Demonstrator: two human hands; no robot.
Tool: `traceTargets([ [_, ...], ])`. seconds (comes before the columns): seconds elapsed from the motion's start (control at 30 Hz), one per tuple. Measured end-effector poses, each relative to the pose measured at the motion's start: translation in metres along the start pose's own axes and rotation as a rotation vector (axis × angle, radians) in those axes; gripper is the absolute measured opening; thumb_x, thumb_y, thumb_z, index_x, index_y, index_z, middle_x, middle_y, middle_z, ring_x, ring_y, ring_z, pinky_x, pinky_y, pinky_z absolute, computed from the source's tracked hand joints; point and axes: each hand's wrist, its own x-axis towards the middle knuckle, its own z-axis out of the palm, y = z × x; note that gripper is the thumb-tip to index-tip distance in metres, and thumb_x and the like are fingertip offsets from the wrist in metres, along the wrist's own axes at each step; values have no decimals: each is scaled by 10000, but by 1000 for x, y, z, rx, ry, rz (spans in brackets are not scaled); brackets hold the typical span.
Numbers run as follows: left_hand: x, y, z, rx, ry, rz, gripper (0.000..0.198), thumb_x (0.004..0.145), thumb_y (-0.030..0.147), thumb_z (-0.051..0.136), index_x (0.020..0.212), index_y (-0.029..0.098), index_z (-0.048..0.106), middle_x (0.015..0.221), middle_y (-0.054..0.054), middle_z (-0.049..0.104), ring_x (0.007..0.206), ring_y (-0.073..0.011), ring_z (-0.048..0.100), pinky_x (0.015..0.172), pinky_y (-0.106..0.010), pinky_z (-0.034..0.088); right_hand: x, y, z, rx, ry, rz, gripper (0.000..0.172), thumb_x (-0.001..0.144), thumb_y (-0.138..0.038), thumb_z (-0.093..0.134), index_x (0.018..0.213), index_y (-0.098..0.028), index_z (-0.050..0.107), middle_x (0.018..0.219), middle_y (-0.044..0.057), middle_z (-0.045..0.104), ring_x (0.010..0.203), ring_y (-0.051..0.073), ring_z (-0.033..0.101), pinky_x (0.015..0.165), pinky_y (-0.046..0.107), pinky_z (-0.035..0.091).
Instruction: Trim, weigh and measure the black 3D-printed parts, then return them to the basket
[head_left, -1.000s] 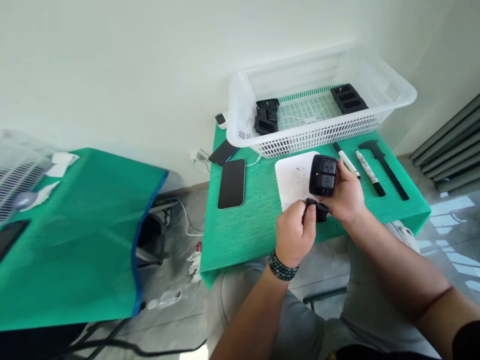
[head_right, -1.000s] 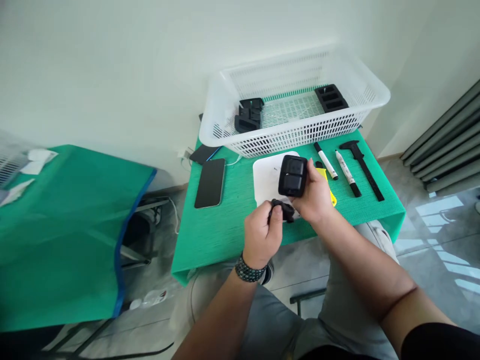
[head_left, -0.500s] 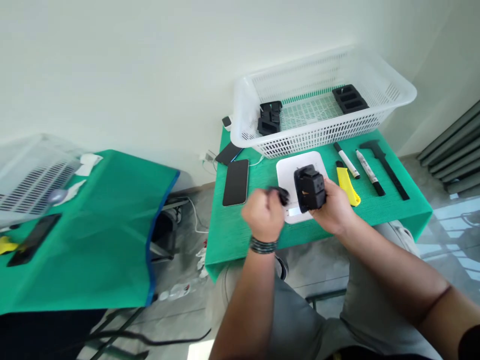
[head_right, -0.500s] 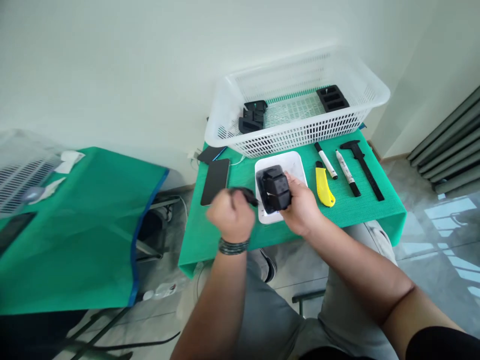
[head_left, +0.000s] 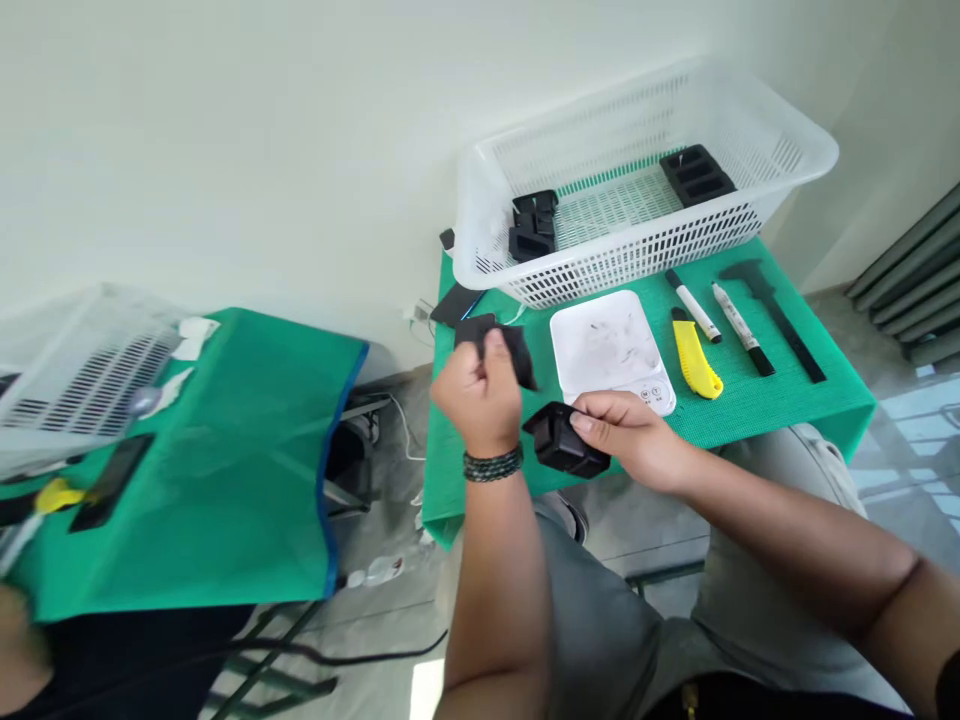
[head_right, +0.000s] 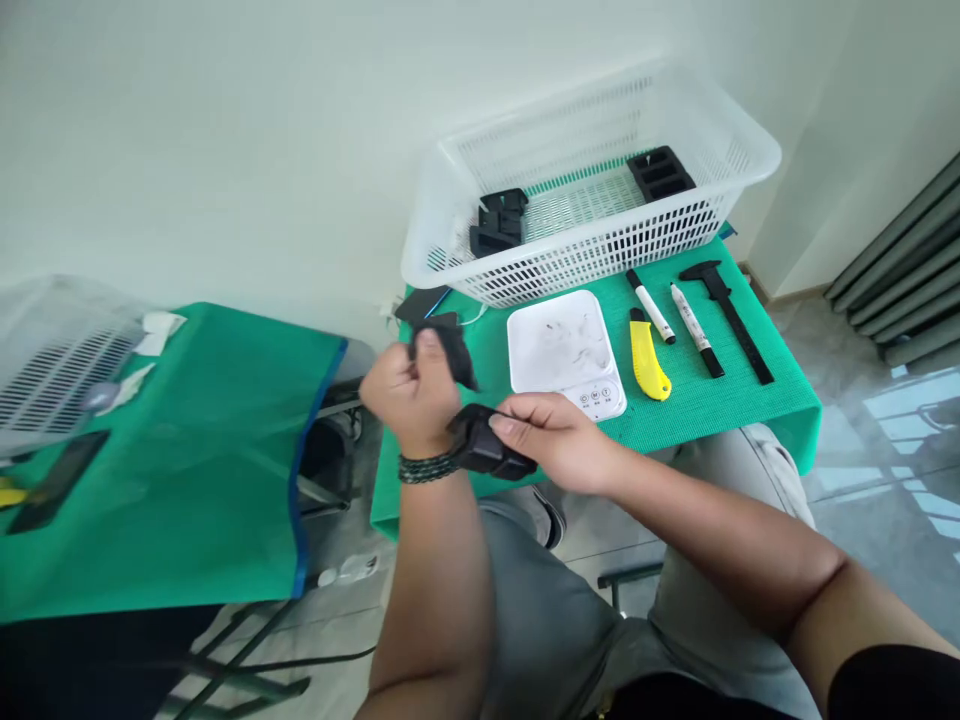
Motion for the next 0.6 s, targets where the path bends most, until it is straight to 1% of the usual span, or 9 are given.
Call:
traceTargets([
  [0.07,5,-7,-7,-46,128,-2,653,995,633,547,560,223,283,492,65,257,505,-101,237,559,-313,187,0,-1,-2,59,20,-18,560,755,-699,815,652,-196,592,586,-51,476,555,94,390,535,241,328],
  [0.13,-2,-2,-13,-109,150,62,648,1022,652,468,559,221,326,492,56,277,490,-105,268,547,-308,211,6,-2,-10,151,195,-68,537,716,-693,845,694,-203,626,622,-38,539,585,109,461,553,244,379],
  [0.17,-8,4,-14,-139,99,124,634,1039,631,433,563,220,355,496,48,303,484,-112,302,542,-306,233,11,-2,-15,190,279,-88,517,692,-673,869,722,-209,642,645,-34,568,610,120,499,565,245,407],
  [0.23,-21,17,-13,-164,-123,293,587,1056,553,425,573,220,399,515,28,369,494,-126,374,541,-308,275,19,-2,-22,223,379,-120,478,681,-632,887,770,-221,659,685,-31,602,663,137,554,596,252,454],
  [0.3,-30,27,-8,-141,-319,420,542,1042,475,488,575,222,381,528,24,378,503,-128,376,543,-315,273,22,-3,-22,182,404,-162,459,708,-613,877,747,-219,644,668,-39,573,655,129,534,594,246,450],
  [0.33,-31,28,-4,-118,-341,423,532,1034,438,515,576,223,352,526,32,356,499,-124,348,542,-318,257,21,-3,-20,149,397,-176,471,714,-617,873,713,-215,628,638,-47,540,621,118,498,569,239,425],
  [0.47,-17,13,3,-22,-187,143,549,1046,448,504,587,222,306,511,58,297,482,-110,290,534,-311,210,8,-6,-5,176,201,-84,537,689,-634,889,606,-198,587,551,-57,479,508,85,369,480,228,305],
  [0.53,-11,6,0,-2,-72,50,596,1046,560,471,579,223,320,503,59,296,481,-111,300,531,-306,210,5,-8,-4,286,93,-9,481,695,-583,899,630,-193,625,567,-41,539,511,95,416,491,231,345],
  [0.6,-14,7,-5,-15,94,66,598,1071,582,399,593,221,383,517,46,352,490,-121,336,542,-307,234,8,-7,-9,409,116,21,371,725,-501,891,705,-203,671,626,-28,616,559,122,505,534,244,428],
])
